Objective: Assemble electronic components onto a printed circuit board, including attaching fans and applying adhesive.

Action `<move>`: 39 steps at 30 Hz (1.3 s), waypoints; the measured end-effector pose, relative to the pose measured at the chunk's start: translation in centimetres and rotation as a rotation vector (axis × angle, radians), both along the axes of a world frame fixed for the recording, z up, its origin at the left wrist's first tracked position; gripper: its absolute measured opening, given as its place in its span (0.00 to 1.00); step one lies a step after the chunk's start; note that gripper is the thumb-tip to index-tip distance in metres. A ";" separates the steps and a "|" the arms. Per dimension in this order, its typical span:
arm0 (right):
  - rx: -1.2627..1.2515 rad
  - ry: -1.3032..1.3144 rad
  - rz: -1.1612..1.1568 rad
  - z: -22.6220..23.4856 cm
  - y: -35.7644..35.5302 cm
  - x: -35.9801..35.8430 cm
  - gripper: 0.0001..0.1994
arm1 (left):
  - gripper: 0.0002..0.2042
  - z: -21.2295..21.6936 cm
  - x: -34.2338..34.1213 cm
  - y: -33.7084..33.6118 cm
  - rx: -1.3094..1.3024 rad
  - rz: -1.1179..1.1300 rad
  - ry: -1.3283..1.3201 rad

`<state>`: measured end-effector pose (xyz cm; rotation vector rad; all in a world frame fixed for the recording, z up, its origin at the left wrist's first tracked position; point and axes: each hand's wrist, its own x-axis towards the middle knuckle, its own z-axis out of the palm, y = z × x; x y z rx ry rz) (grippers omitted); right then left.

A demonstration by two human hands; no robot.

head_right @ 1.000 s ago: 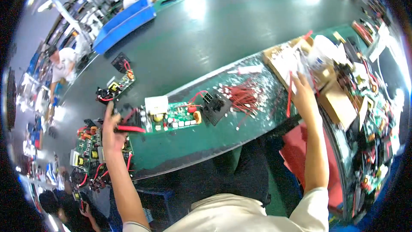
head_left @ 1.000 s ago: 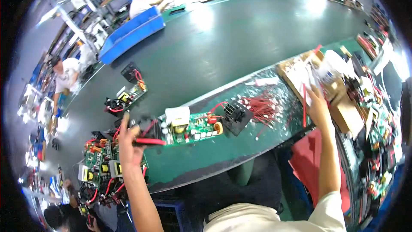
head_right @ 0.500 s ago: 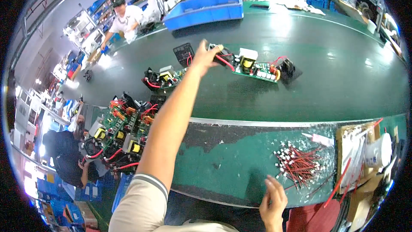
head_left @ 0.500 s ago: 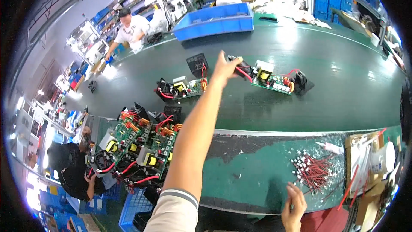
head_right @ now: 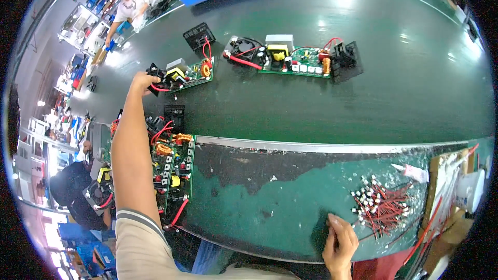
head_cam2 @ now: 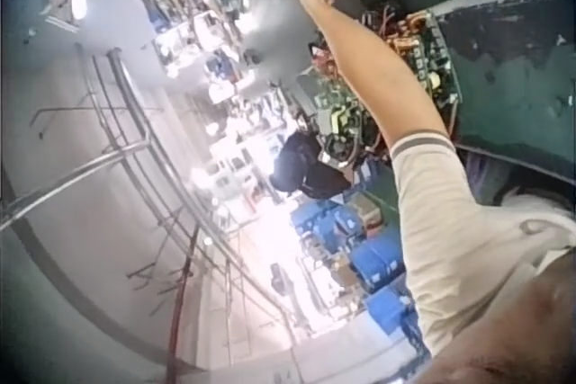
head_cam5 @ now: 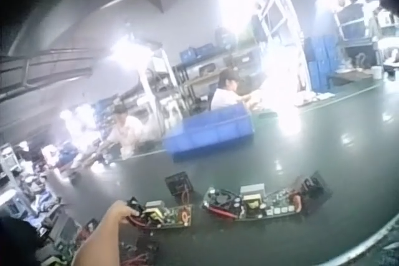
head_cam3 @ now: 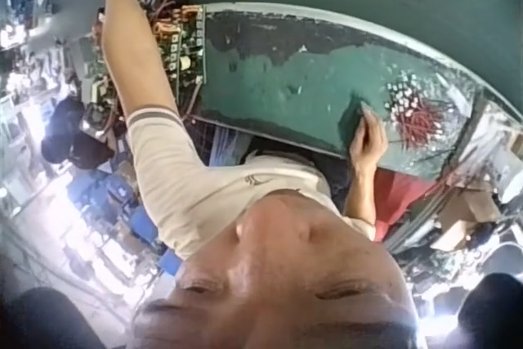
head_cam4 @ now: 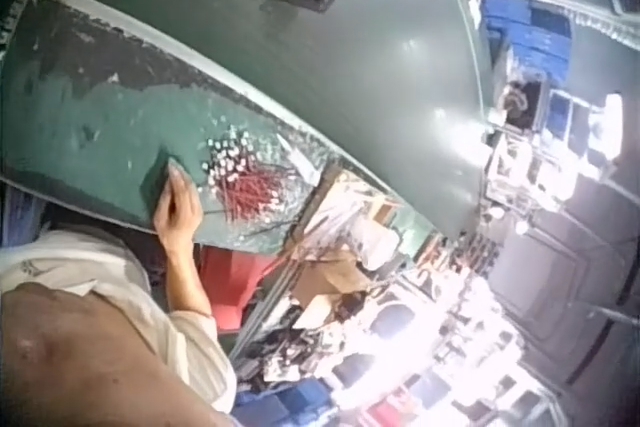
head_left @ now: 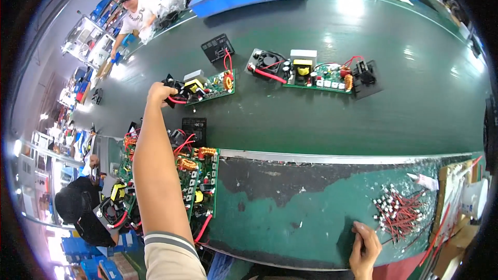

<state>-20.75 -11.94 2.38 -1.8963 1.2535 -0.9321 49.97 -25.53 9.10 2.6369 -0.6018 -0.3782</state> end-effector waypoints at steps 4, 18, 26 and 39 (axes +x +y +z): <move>-0.049 0.000 -0.023 0.1 0.1 0.3 0.14 | 0.21 7.3 -4.7 -0.8 0.073 -0.176 -0.504; 0.073 -0.257 -0.128 7.6 8.7 -6.6 0.09 | 0.19 31.0 -29.1 10.7 -0.425 -0.979 -0.800; 0.103 -0.492 -0.131 12.0 5.6 -6.7 0.11 | 0.21 20.7 -35.6 10.5 -0.333 -1.425 0.043; 0.283 -0.242 0.141 6.5 -3.7 1.9 0.14 | 0.23 1.4 -38.8 2.5 -0.129 -1.412 -0.066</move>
